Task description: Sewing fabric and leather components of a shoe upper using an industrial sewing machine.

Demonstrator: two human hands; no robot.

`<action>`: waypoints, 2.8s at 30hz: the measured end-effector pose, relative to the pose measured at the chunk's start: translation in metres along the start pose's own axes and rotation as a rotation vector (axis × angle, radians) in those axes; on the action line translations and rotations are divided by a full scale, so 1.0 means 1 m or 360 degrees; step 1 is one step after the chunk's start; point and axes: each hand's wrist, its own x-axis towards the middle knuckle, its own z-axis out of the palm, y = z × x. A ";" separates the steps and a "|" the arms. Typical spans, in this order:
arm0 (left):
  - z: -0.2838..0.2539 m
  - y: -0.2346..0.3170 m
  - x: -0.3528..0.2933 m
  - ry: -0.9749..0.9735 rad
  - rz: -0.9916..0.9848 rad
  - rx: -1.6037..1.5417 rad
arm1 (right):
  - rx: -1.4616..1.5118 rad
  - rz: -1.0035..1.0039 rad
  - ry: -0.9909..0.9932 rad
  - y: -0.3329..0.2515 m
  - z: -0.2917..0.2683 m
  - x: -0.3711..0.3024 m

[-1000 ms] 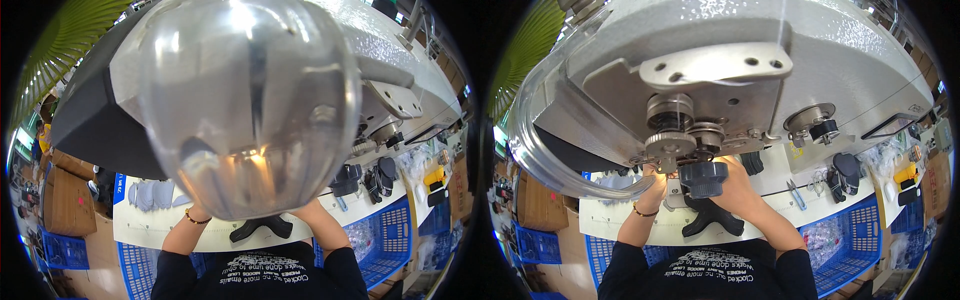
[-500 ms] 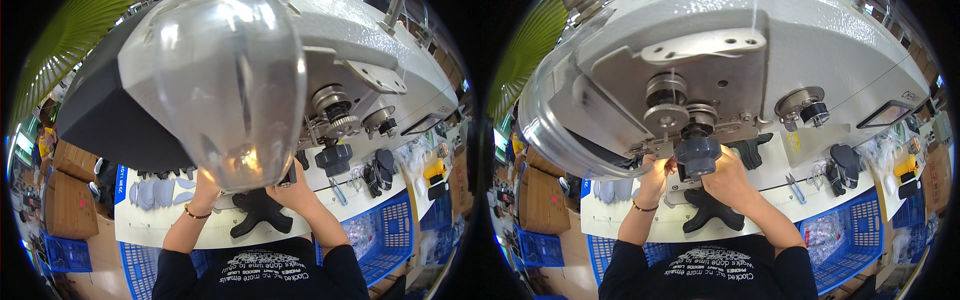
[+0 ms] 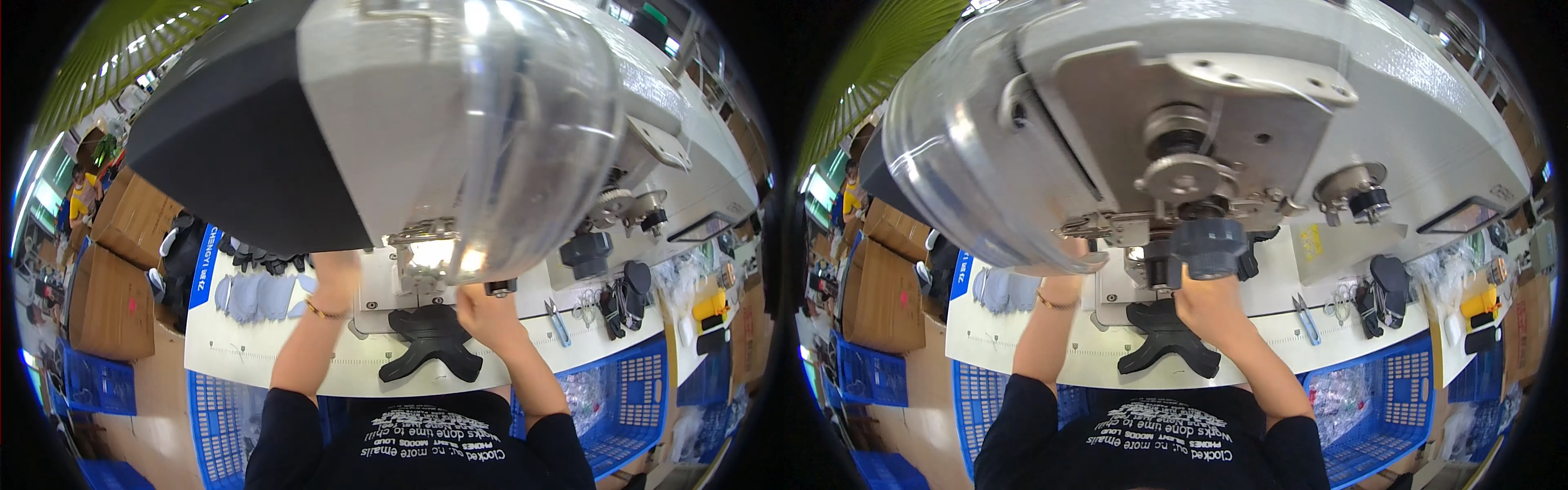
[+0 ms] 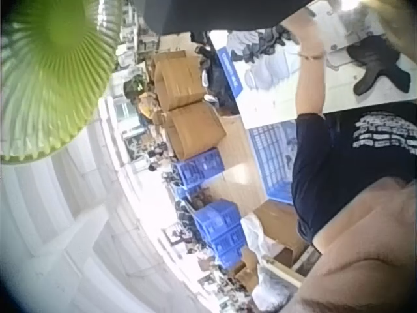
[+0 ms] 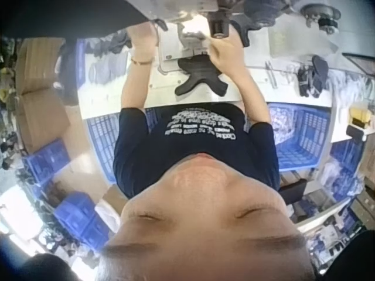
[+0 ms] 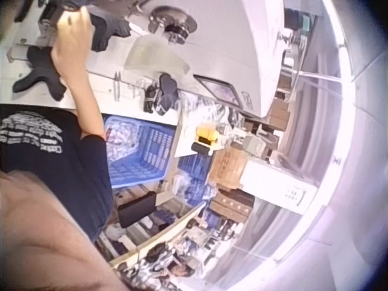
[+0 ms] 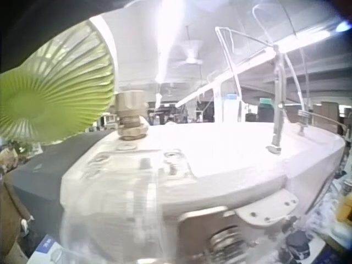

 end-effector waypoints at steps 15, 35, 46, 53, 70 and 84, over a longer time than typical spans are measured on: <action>-0.156 -0.008 0.024 -0.0678 -0.0261 0.1708 | 0.0095 0.0617 -0.0552 -0.002 0.028 -0.078; -0.172 -0.035 -0.008 -0.1165 0.0179 0.2059 | 0.1077 0.1111 -0.0022 -0.011 0.019 -0.077; -0.172 -0.063 -0.018 -0.0231 -0.0431 0.1150 | 0.1322 0.1185 0.0219 -0.012 0.012 -0.081; -0.105 0.031 -0.032 -0.0230 -0.0253 0.1046 | 0.1581 0.1199 0.0367 -0.010 0.013 -0.070; -0.021 0.080 -0.063 -0.1005 -0.0268 0.0915 | 0.1294 0.0900 0.0068 -0.046 0.000 -0.031; -0.023 0.089 -0.065 -0.0963 -0.0495 0.0666 | 0.1400 0.1042 0.0339 -0.060 0.007 -0.030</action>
